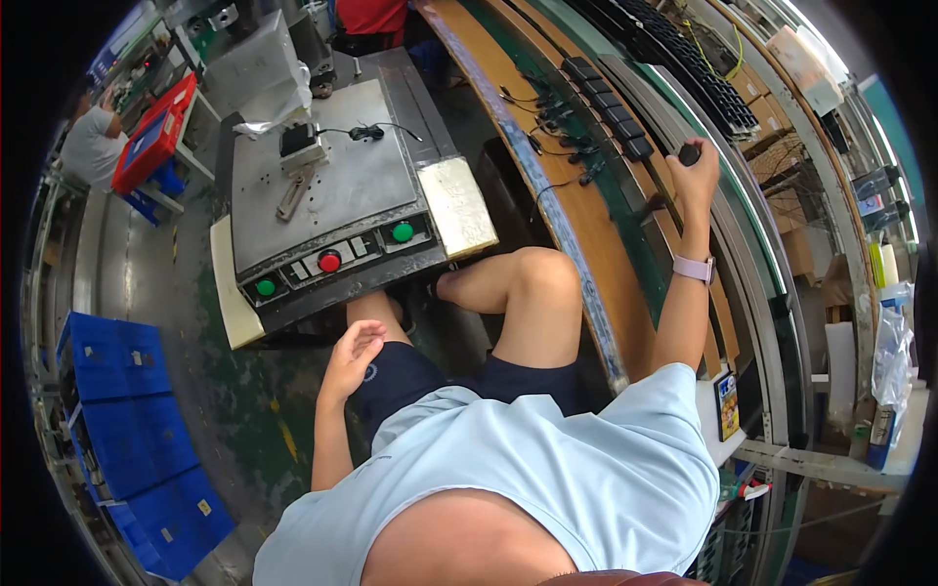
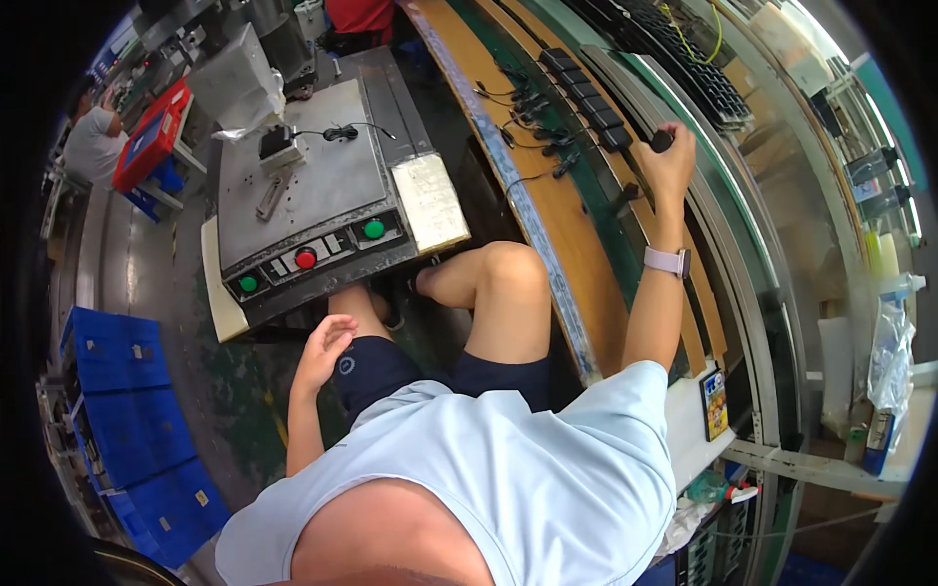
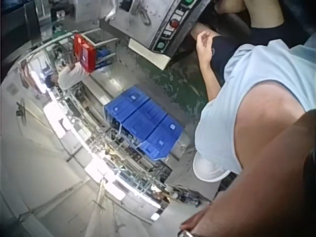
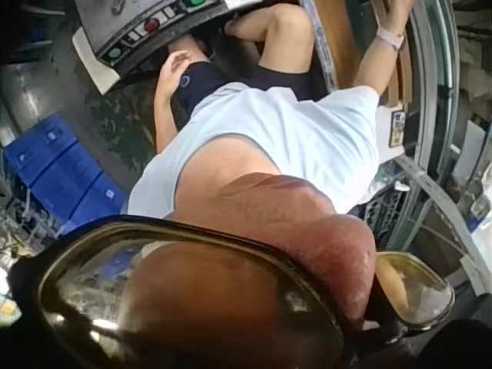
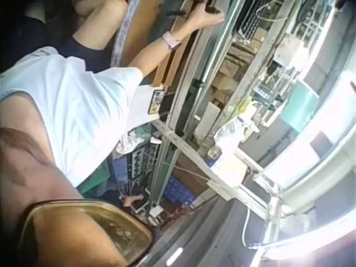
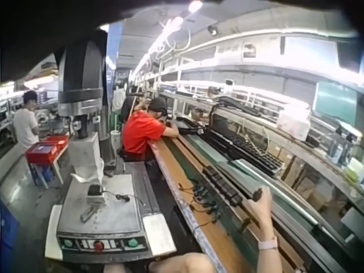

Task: Operating a manual press machine to assemble or test black power adapter housings on a production floor.

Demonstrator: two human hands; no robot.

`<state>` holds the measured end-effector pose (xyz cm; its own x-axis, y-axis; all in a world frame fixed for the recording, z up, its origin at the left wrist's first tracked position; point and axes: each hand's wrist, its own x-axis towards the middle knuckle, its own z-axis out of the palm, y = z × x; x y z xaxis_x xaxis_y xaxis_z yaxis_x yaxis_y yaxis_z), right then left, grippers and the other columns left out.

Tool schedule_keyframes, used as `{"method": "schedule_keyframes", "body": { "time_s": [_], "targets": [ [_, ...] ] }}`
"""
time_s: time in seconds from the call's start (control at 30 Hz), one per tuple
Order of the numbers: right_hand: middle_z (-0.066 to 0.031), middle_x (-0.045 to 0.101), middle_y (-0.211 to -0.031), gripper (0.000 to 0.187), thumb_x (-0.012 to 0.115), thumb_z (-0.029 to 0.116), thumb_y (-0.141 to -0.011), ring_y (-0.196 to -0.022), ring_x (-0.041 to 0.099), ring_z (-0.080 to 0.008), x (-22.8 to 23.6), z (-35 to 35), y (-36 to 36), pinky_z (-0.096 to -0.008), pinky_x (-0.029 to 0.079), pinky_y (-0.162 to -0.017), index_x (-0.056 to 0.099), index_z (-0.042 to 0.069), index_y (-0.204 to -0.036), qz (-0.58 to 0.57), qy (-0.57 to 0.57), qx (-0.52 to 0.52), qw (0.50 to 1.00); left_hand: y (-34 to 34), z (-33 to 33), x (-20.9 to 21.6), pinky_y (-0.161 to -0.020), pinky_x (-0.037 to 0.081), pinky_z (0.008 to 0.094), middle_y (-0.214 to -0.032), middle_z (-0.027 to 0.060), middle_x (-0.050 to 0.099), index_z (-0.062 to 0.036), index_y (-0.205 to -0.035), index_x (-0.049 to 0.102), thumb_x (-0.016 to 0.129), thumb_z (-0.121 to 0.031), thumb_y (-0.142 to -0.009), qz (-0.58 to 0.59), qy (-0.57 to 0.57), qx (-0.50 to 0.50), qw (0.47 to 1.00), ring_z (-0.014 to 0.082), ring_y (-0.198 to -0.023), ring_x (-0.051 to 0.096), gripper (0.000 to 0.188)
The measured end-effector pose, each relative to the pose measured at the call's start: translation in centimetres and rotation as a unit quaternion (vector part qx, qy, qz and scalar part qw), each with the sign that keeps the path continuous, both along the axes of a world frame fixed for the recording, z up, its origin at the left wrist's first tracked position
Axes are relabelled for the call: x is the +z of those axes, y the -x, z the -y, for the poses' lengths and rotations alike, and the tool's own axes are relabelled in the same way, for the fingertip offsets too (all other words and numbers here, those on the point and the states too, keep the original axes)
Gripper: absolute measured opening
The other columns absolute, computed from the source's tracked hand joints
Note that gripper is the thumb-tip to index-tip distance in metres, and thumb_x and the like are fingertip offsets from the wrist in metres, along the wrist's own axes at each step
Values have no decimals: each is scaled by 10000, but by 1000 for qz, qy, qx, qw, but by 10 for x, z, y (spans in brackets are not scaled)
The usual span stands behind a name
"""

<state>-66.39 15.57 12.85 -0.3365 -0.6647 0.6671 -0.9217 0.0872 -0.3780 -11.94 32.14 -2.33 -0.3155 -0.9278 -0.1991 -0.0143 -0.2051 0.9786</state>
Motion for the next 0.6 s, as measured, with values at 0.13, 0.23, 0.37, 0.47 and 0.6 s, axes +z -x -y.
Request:
{"method": "schedule_keyframes", "body": {
  "time_s": [0.13, 0.23, 0.37, 0.47, 0.6],
  "targets": [
    [-137, 562, -928, 261, 595, 10, -674, -765, 553, -263, 57, -29, -54, -321, 491, -697, 548, 25, -931, 36, 76, 106, 991, 2, 6, 2, -942, 443, 287, -1158, 104, 613, 0, -1194, 543, 565, -53, -911, 22, -11, -11, 1000, 177, -1040, 584, 289],
    [-126, 553, -928, 327, 577, -28, -676, -770, 554, -223, 88, -50, -99, -284, 481, -664, 524, 51, -989, 147, 117, 261, 947, 18, 30, 31, -937, 443, 282, -1144, 95, 617, 0, -1165, 557, 569, -46, -905, 36, 56, -44, 997, 170, -1027, 585, 265],
    [-110, 559, -932, 424, 551, -67, -674, -754, 555, -186, 105, -60, -172, -259, 479, -652, 486, 64, -1071, 241, 76, 450, 857, 30, 55, 49, -934, 442, 282, -1128, 77, 616, -13, -1150, 563, 562, -46, -909, -16, 117, -38, 992, 159, -1018, 578, 243],
    [-109, 551, -961, 551, 541, -110, -693, -794, 560, -171, 82, -58, -199, -280, 505, -667, 416, 76, -1197, 292, -304, 438, 794, 50, 73, 77, -941, 437, 287, -1144, 71, 598, -20, -1146, 565, 553, -34, -908, -95, 195, -6, 976, 152, -1044, 556, 238],
    [-175, 566, -1050, 476, 570, -27, -833, -903, 561, -209, 17, -48, -247, -282, 515, -673, 409, 2, -1280, 378, -351, 568, 641, 69, 89, 120, -916, 439, 277, -1128, 68, 594, -11, -1140, 560, 571, -33, -888, -98, 275, 66, 954, 151, -1023, 548, 253]
  ]
}}
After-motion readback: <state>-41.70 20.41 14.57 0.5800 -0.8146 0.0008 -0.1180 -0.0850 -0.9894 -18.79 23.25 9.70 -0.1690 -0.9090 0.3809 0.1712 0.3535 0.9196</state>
